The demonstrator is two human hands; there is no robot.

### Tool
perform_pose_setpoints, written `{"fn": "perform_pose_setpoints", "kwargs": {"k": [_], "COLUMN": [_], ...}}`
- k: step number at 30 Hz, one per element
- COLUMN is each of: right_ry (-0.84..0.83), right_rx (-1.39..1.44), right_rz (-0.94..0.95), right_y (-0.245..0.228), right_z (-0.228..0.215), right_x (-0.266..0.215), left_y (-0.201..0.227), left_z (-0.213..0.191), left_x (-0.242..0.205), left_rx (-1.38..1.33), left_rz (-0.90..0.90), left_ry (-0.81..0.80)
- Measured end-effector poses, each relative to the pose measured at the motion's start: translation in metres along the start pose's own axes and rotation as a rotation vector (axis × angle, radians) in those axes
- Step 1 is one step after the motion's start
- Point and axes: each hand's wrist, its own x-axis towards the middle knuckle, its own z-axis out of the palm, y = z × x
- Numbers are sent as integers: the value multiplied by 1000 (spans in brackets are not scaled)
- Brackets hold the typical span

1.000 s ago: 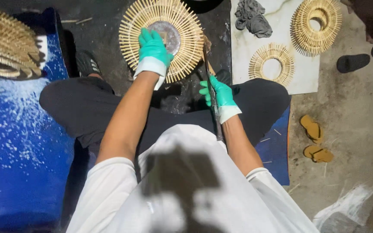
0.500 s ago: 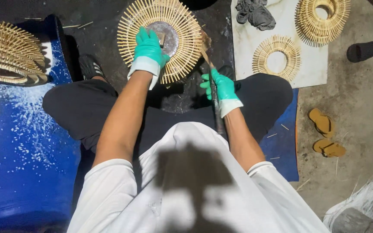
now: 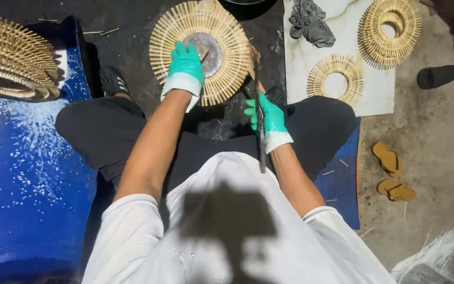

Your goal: Manufacturing bamboo furniture components by trimming bamboo strips and assembling them onto circular frames using hand tools.

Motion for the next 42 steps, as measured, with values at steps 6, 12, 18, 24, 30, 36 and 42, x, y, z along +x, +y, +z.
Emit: {"fn": "perform_pose_setpoints", "kwargs": {"k": [6, 12, 18, 24, 30, 36, 42], "right_ry": [12, 0, -24, -12, -49, -48, -55], "right_rx": [-67, -84, -84, -123, -158, -155, -119], "right_rz": [-11, -33, -47, -40, -54, -55, -68], "right_y": [3, -6, -4, -5, -7, -7, -8], "right_z": [-7, -6, -10, -9, -6, -1, -2], "right_x": [3, 5, 13, 17, 19, 20, 24], "left_y": [34, 21, 37, 37, 18, 21, 29], "left_z": [-52, -55, -76, -63, -58, -75, -67], "left_x": [-26, -23, -27, -28, -24, -27, -27], "left_rx": [-13, -29, 36, -27, -15, -11, -91], "left_rz": [-49, -20, -75, -167, -77, -38, -242], "left_ry": [-92, -99, -194, -159, -130, -145, -157]}}
